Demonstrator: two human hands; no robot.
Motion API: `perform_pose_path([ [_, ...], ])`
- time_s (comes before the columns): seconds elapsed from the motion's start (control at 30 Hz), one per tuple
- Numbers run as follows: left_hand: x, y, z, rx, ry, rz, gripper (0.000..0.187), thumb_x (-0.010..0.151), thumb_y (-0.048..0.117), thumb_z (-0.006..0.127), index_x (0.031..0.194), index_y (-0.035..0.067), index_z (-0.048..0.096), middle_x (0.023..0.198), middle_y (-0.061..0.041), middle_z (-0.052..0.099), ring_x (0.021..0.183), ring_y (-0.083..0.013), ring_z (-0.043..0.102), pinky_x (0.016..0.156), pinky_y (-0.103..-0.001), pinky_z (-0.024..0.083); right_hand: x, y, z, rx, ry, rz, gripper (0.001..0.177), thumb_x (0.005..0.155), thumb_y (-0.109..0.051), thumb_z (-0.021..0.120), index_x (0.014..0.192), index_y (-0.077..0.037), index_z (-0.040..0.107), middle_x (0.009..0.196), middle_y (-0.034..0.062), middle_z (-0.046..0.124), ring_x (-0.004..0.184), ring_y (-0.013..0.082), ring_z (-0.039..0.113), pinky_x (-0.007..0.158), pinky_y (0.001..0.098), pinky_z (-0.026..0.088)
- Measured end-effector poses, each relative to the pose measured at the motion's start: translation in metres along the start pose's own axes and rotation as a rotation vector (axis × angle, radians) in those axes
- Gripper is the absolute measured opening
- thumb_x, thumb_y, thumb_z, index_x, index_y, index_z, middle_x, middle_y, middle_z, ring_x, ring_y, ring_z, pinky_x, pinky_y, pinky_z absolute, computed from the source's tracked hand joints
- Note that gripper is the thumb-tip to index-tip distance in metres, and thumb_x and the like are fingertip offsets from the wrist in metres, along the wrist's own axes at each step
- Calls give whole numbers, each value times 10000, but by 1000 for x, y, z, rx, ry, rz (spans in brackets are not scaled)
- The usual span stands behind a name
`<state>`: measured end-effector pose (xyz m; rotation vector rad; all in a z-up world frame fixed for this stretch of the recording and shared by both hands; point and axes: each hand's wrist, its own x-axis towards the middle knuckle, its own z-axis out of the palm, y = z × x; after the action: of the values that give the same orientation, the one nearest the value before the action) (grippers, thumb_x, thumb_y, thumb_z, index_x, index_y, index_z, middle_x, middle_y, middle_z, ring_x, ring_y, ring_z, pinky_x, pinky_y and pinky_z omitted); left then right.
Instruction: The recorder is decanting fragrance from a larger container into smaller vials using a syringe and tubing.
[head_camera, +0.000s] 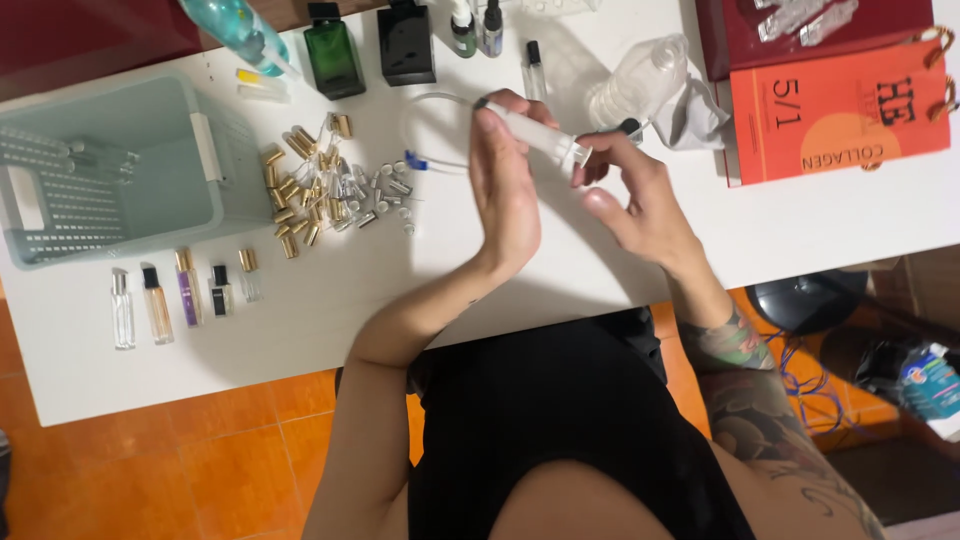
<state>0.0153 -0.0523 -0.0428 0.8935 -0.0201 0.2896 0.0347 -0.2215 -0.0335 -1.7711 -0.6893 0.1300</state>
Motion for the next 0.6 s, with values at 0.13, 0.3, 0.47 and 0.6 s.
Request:
perform_pose_path([
  [0.13, 1, -32, -1, 127, 57, 29, 459, 1185, 469, 286, 1252, 62, 486, 1094, -81, 569, 955, -124, 541, 876, -286, 463, 4, -8, 10, -75, 84, 79, 246, 1070, -247, 590, 1195, -35, 581, 905, 48, 661, 856, 103, 629, 819, 264, 503],
  [0.3, 4, -59, -8, 22, 103, -19, 434, 1191, 475, 293, 1189, 73, 457, 1055, -61, 511, 956, -142, 478, 910, -297, 430, 12, -5, 20, -315, 171, 174, 183, 999, -161, 680, 972, 19, 665, 699, 97, 616, 618, 156, 563, 599, 312, 452],
  [0.47, 8, -47, 4, -168, 171, -120, 409, 1130, 490, 317, 1120, 94, 422, 1024, -52, 497, 958, -147, 481, 878, -321, 433, 18, -16, 19, -519, 134, -33, 172, 959, -148, 705, 923, 8, 643, 719, 124, 610, 609, 235, 613, 582, 360, 488],
  [0.6, 12, -41, 2, -402, 127, -149, 422, 1126, 524, 338, 1057, 112, 397, 867, -20, 434, 805, -168, 470, 784, -350, 406, 15, -7, 27, -598, 61, -102, 183, 967, -154, 713, 867, -19, 640, 685, 109, 601, 572, 283, 590, 545, 390, 455],
])
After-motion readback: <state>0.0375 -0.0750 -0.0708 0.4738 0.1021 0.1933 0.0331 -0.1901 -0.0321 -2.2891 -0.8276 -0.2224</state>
